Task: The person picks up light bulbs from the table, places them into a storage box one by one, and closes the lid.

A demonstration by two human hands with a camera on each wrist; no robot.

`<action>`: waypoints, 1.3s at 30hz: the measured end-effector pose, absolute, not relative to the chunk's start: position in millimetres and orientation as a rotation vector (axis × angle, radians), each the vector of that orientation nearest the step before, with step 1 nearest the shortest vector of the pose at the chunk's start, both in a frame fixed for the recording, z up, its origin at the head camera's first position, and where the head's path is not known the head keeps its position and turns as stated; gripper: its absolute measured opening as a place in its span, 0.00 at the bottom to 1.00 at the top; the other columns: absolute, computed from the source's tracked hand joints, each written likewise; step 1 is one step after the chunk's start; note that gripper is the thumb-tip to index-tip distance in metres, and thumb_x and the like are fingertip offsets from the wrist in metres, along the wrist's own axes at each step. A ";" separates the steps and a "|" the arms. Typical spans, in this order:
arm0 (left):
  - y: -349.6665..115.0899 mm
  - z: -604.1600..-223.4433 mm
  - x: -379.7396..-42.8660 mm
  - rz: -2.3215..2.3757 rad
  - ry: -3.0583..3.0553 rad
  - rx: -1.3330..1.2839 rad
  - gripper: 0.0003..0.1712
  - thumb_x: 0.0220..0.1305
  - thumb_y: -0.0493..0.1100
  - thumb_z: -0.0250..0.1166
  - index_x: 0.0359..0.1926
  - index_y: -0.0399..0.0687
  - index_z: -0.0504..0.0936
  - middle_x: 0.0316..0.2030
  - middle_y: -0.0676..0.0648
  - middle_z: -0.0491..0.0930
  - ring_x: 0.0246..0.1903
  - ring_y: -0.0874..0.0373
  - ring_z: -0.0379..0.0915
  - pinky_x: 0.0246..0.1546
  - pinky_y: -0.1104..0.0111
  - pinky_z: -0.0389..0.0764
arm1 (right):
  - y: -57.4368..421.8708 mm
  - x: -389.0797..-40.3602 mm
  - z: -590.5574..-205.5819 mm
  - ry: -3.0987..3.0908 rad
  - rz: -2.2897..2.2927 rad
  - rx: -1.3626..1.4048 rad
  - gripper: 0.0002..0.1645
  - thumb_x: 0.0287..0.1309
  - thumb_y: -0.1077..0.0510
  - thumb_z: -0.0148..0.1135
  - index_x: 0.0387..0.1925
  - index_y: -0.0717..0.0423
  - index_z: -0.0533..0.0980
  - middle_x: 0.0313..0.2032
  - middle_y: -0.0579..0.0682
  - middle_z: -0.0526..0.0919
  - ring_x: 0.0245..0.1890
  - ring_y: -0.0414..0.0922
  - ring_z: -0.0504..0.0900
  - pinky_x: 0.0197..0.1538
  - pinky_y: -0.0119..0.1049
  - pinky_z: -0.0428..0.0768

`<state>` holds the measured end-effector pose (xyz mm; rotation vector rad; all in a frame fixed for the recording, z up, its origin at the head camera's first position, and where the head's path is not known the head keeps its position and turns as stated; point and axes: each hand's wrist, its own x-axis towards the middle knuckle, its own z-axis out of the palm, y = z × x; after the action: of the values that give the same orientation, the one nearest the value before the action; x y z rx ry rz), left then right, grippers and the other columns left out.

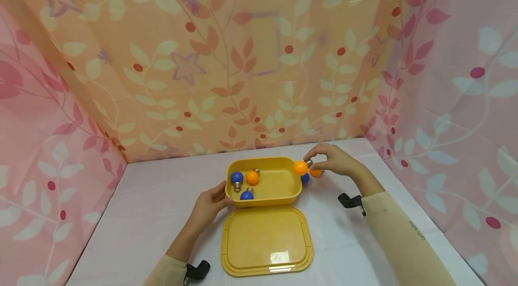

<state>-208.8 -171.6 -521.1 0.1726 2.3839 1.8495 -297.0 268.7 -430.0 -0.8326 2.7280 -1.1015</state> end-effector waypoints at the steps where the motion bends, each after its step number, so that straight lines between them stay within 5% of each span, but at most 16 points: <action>1: -171.7 -521.1 -209.0 1.856 2.377 0.171 0.41 0.66 0.39 0.71 0.77 0.44 0.65 0.71 0.41 0.71 0.67 0.48 0.72 0.59 0.66 0.80 | 266.7 -299.6 -427.5 2.729 -1.074 -0.849 0.14 0.57 0.49 0.77 0.46 0.35 0.86 0.48 0.39 0.86 0.54 0.48 0.79 0.63 0.55 0.76; 6: -172.2 -521.5 -210.2 1.862 2.375 0.179 0.41 0.66 0.38 0.71 0.77 0.44 0.64 0.71 0.41 0.71 0.67 0.48 0.72 0.58 0.66 0.80 | 252.9 -311.0 -411.6 2.734 -0.942 -0.887 0.13 0.59 0.52 0.76 0.46 0.33 0.86 0.49 0.37 0.85 0.58 0.48 0.77 0.67 0.60 0.73; 15: -174.4 -521.8 -213.1 1.854 2.393 0.195 0.41 0.66 0.38 0.71 0.77 0.45 0.64 0.71 0.41 0.71 0.67 0.48 0.72 0.58 0.66 0.81 | 222.0 -331.7 -392.4 2.721 -0.791 -0.974 0.14 0.57 0.53 0.77 0.44 0.33 0.87 0.53 0.38 0.82 0.60 0.46 0.75 0.69 0.54 0.73; 24: -172.5 -528.5 -211.2 1.837 2.393 0.183 0.41 0.66 0.38 0.71 0.76 0.44 0.65 0.69 0.40 0.73 0.66 0.48 0.74 0.56 0.67 0.82 | 197.7 -345.9 -398.5 2.666 -0.652 -1.028 0.14 0.59 0.56 0.75 0.47 0.41 0.88 0.46 0.32 0.85 0.55 0.45 0.74 0.63 0.48 0.75; 39: -173.7 -527.2 -209.5 1.879 2.369 0.212 0.41 0.66 0.37 0.71 0.77 0.41 0.64 0.70 0.38 0.71 0.67 0.45 0.72 0.57 0.67 0.82 | 167.2 -360.9 -407.9 2.657 -0.499 -1.058 0.13 0.59 0.54 0.76 0.45 0.34 0.87 0.46 0.29 0.85 0.55 0.41 0.76 0.64 0.46 0.76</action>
<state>-209.5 -173.7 -527.2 0.2116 2.3694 1.8793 -360.9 167.2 -407.9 -1.0578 2.6573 -0.4989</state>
